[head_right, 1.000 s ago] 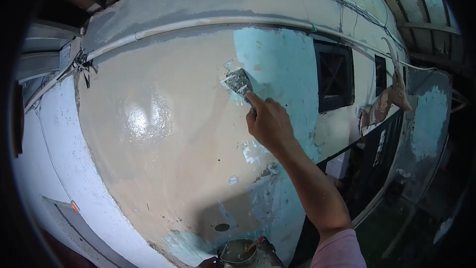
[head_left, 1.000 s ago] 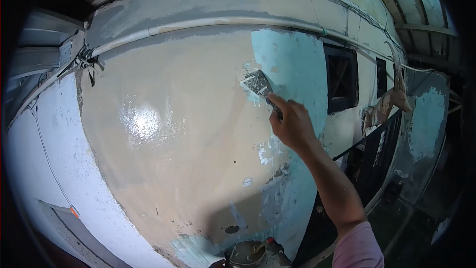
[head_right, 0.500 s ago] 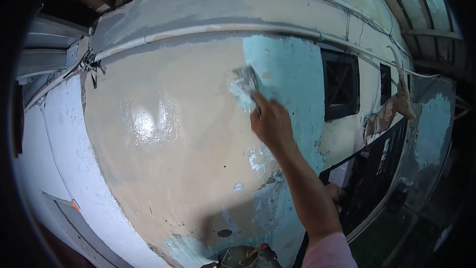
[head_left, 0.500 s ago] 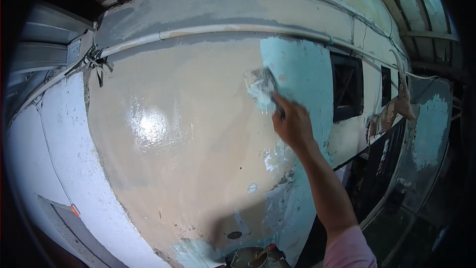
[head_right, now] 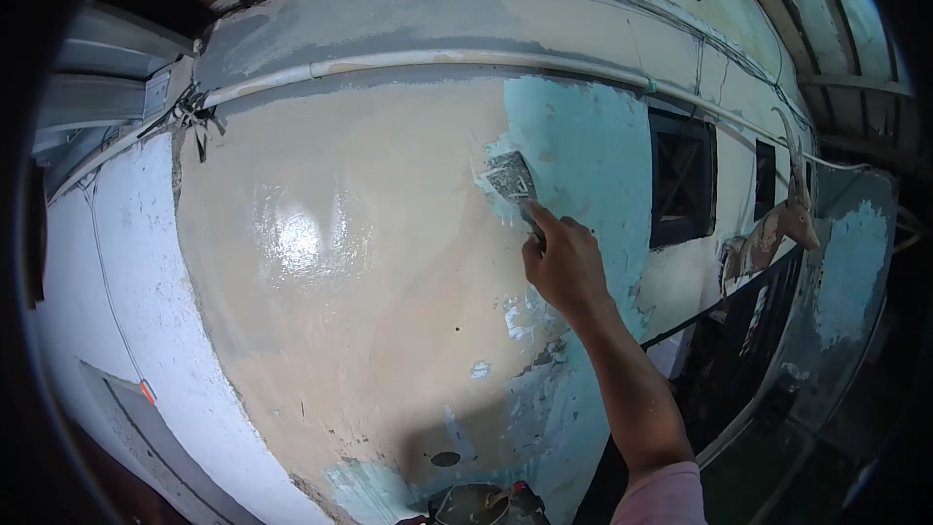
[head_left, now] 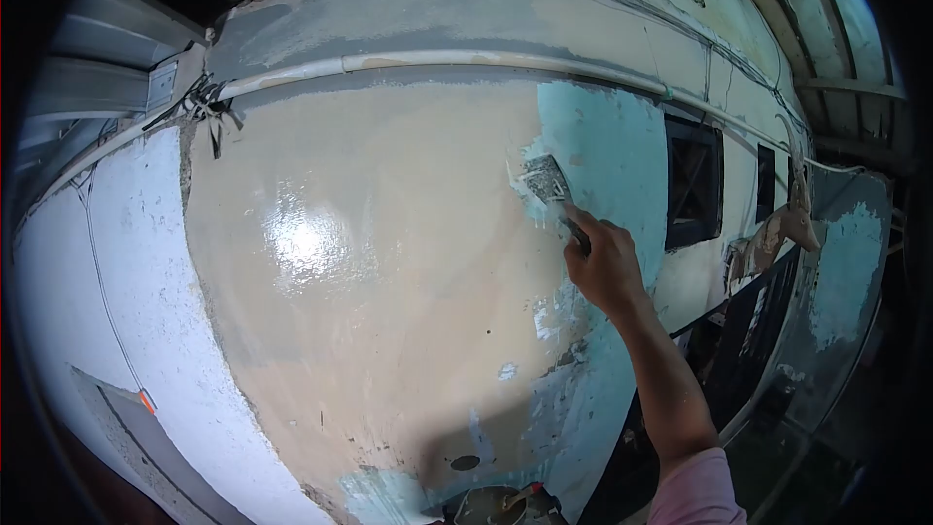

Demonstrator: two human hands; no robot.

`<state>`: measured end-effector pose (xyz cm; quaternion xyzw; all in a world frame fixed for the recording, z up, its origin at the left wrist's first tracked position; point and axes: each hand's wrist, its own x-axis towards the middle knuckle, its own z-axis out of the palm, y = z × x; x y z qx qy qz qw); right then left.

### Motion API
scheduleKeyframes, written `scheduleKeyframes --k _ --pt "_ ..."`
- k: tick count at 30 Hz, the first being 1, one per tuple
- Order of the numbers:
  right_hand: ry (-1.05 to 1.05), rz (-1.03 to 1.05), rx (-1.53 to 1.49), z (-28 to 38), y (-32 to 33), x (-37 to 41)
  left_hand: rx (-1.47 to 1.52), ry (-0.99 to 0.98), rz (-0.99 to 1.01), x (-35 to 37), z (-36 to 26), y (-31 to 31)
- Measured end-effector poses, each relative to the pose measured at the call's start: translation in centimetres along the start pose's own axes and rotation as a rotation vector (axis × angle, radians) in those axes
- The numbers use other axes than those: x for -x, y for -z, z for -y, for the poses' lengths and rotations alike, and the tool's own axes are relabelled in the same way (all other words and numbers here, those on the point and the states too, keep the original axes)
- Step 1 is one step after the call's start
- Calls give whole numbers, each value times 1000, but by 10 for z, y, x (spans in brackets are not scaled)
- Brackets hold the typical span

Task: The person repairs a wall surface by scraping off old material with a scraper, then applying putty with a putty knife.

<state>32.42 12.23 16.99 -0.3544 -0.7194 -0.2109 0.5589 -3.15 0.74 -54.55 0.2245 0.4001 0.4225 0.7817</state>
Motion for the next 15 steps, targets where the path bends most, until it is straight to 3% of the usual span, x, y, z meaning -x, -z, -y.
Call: scheduleKeyframes --k 3,5,7,9,10,12,15 --pt "29 -61 -63 -2 -3 -22 -224 -127 -43 7 2 -8" --pt "-40 -76 -109 18 6 -52 -182 -40 -133 21 -10 -21" --pt "-36 -39 -57 15 10 -33 -160 28 -179 31 -8 -31" --pt "5 16 15 8 10 -8 -164 36 -180 27 -15 -29" --pt "31 -10 10 9 8 -16 -120 -60 -137 24 -11 -29" --pt "56 -62 -8 7 6 -36 -63 18 -171 15 -9 -20" --pt "-76 -41 -117 27 22 -76 -31 19 -180 9 -10 -20"
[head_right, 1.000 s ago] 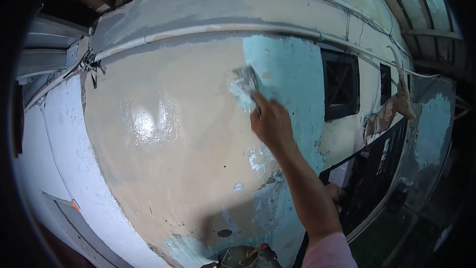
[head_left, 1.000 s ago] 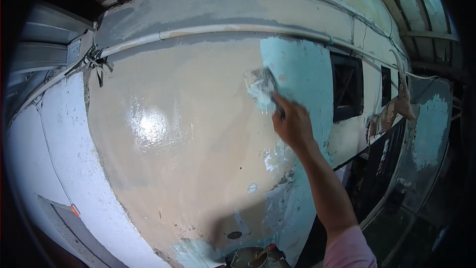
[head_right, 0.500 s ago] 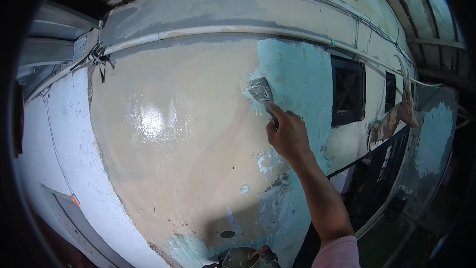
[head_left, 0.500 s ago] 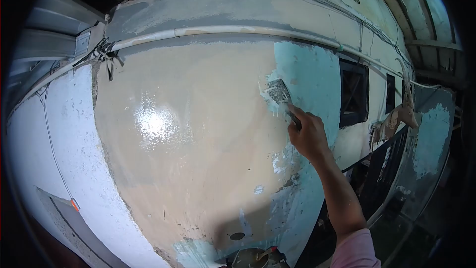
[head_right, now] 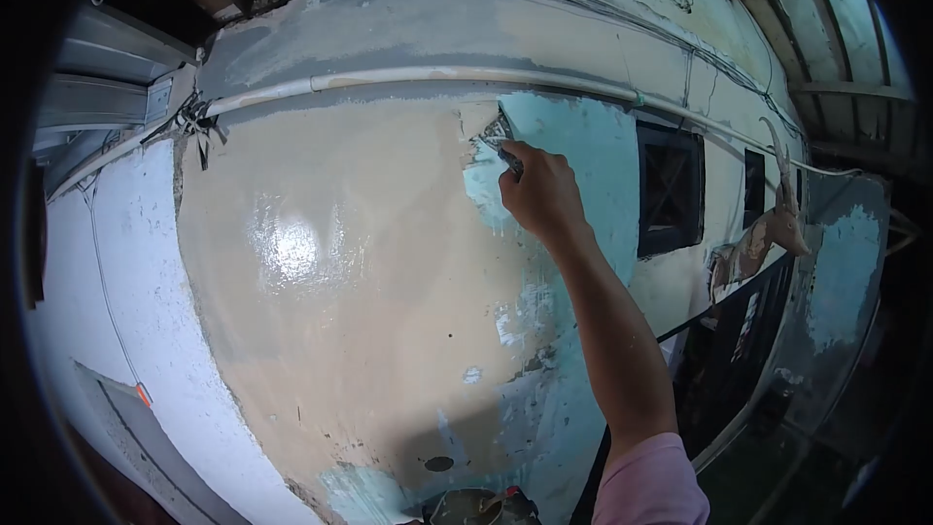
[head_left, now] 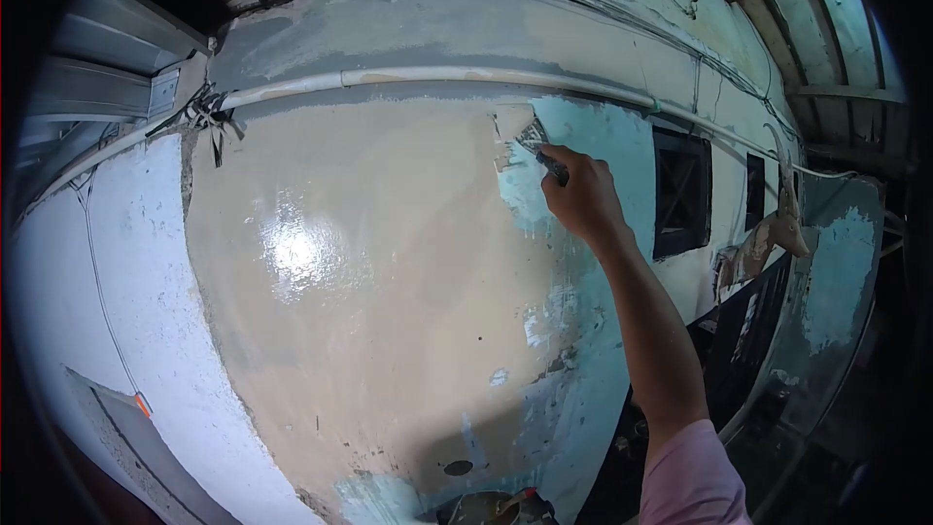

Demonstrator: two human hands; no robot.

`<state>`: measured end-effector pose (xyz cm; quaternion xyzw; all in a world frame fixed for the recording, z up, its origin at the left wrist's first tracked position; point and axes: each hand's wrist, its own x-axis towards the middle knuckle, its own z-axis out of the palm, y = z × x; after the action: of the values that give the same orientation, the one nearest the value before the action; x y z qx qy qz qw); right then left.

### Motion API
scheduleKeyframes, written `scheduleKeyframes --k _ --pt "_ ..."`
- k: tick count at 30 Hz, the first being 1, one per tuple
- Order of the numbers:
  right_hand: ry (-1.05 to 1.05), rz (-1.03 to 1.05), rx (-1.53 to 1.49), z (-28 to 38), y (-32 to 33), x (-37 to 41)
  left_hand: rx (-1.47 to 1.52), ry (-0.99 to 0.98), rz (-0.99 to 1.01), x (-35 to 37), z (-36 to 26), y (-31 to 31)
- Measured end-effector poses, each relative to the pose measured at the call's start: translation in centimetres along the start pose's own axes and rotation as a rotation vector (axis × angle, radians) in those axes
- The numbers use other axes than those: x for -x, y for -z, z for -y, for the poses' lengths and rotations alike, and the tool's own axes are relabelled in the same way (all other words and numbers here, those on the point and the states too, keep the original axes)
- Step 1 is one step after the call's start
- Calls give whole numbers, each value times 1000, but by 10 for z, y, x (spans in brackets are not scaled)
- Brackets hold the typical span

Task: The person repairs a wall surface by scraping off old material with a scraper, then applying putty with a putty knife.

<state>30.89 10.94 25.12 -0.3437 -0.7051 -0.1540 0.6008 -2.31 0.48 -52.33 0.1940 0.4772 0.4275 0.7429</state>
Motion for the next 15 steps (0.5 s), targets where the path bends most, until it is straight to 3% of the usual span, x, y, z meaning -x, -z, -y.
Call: scheduleKeyframes --k 3,7,10,11,15 --pt "44 19 30 -11 3 31 45 88 29 0 3 7" --pt "156 -59 18 -23 -11 7 -23 -17 37 17 -3 -7" --pt "88 -91 85 -8 -8 -27 -63 27 -15 9 -4 -4" --pt "16 -17 48 0 -2 -22 -69 30 -8 10 -1 -3" --pt "76 7 82 -6 -2 9 -125 -48 -9 6 4 1"
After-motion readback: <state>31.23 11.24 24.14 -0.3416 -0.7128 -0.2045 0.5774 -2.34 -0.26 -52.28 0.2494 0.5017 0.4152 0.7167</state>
